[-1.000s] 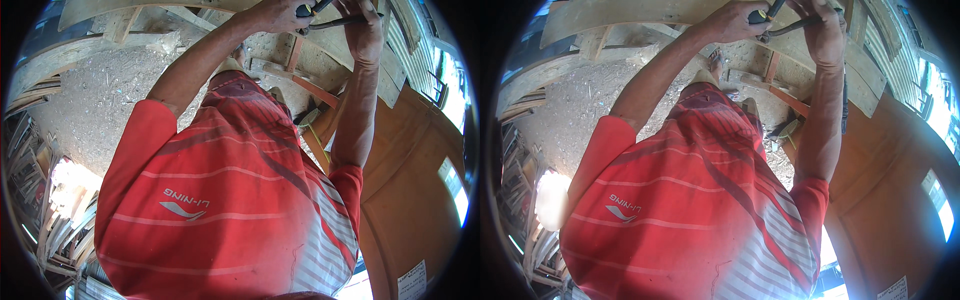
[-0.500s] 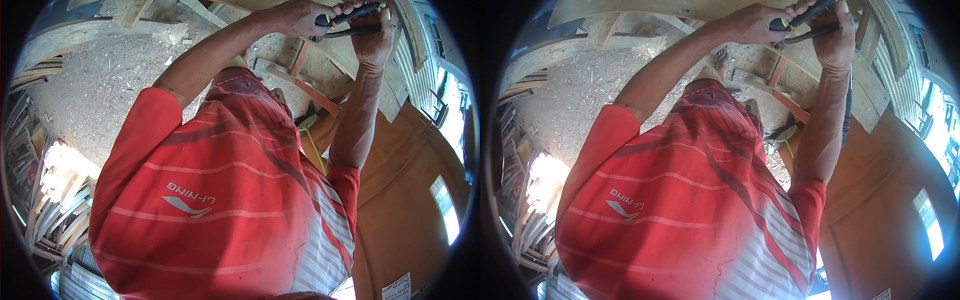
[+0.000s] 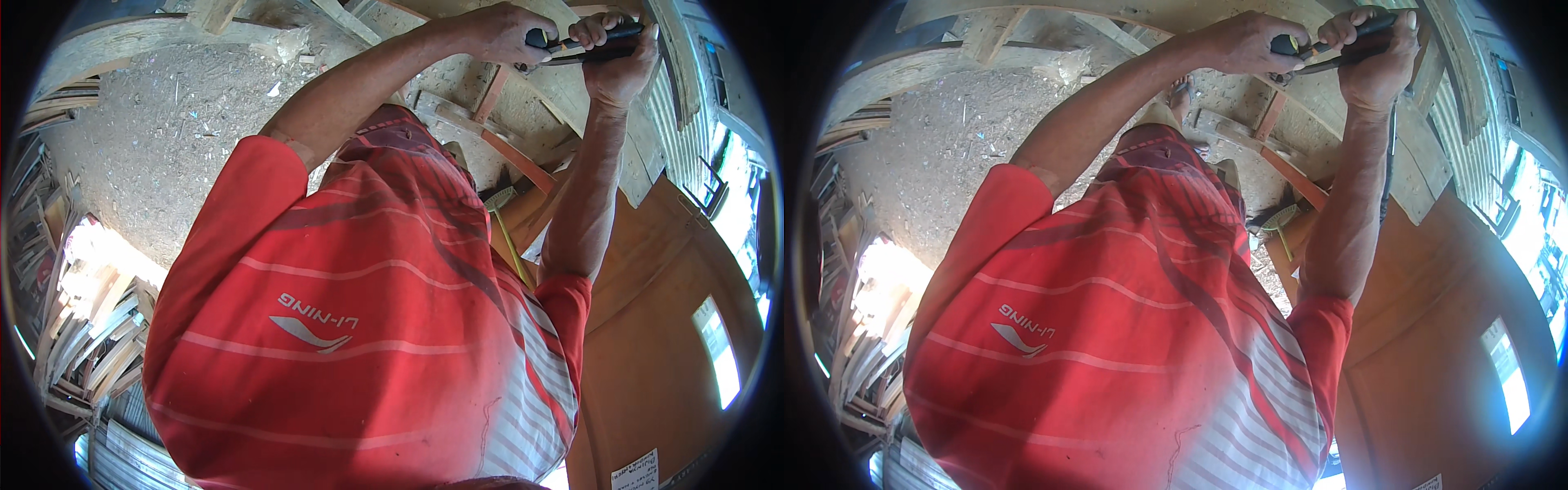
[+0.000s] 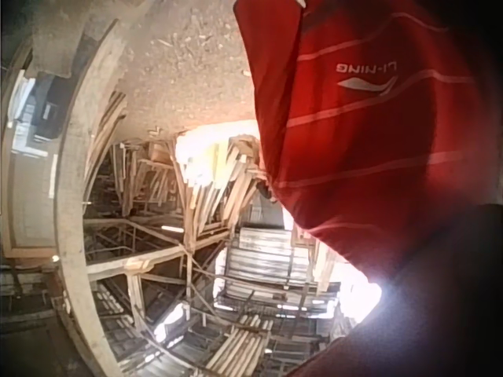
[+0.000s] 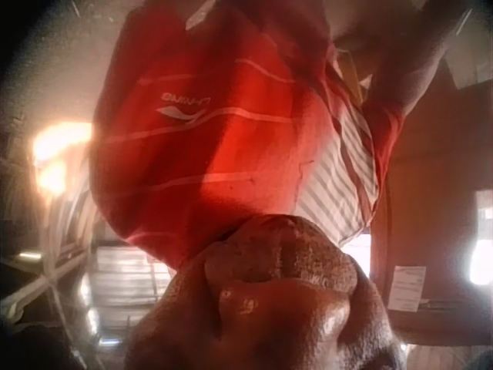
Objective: The person carves into wooden planks using a chisel and a hammer, and pulls embedded objects from the wood using pliers.
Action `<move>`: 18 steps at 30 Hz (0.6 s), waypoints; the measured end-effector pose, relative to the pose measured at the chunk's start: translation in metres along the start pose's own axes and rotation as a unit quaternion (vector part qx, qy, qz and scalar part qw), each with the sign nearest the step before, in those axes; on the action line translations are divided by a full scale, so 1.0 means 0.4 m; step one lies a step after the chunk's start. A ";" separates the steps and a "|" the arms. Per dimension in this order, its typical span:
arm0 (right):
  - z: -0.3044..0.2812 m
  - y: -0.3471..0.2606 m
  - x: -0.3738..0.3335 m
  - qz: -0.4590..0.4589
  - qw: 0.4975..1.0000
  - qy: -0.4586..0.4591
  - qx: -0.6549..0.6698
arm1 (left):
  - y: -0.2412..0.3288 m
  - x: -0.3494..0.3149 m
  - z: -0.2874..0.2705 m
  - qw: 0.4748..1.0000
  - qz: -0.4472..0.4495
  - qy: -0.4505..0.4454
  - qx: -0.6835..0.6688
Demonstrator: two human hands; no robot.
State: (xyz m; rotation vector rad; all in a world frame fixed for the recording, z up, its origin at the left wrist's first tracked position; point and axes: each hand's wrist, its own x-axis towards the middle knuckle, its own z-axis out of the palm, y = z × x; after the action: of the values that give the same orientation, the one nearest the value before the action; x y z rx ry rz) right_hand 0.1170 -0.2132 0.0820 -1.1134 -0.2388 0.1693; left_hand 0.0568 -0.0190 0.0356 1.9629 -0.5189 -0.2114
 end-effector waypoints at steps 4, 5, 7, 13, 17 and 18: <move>0.025 0.000 0.015 0.058 0.985 0.051 0.151 | -0.006 0.020 -0.027 0.999 0.032 -0.005 -0.022; 0.081 -0.033 0.000 0.013 0.996 0.088 0.009 | -0.008 0.020 -0.023 0.999 0.033 -0.006 -0.023; 0.074 -0.031 0.008 0.022 0.997 0.075 0.017 | -0.012 0.020 -0.012 0.999 0.023 0.033 0.017; 0.100 -0.037 -0.005 0.017 0.996 0.087 -0.020 | 0.001 0.028 -0.030 0.999 0.001 -0.038 -0.015; -0.037 0.015 0.026 0.090 0.972 0.049 0.210 | -0.038 0.038 0.010 0.999 0.008 -0.035 0.002; -0.036 0.015 0.023 0.111 0.952 0.044 0.283 | -0.032 0.043 0.000 0.999 0.019 -0.025 -0.021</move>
State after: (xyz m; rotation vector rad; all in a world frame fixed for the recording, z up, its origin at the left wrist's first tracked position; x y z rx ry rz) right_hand 0.1298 -0.2207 0.0714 -0.5695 0.0214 0.3623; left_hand 0.0754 -0.0222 0.0254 1.9092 -0.5789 -0.2452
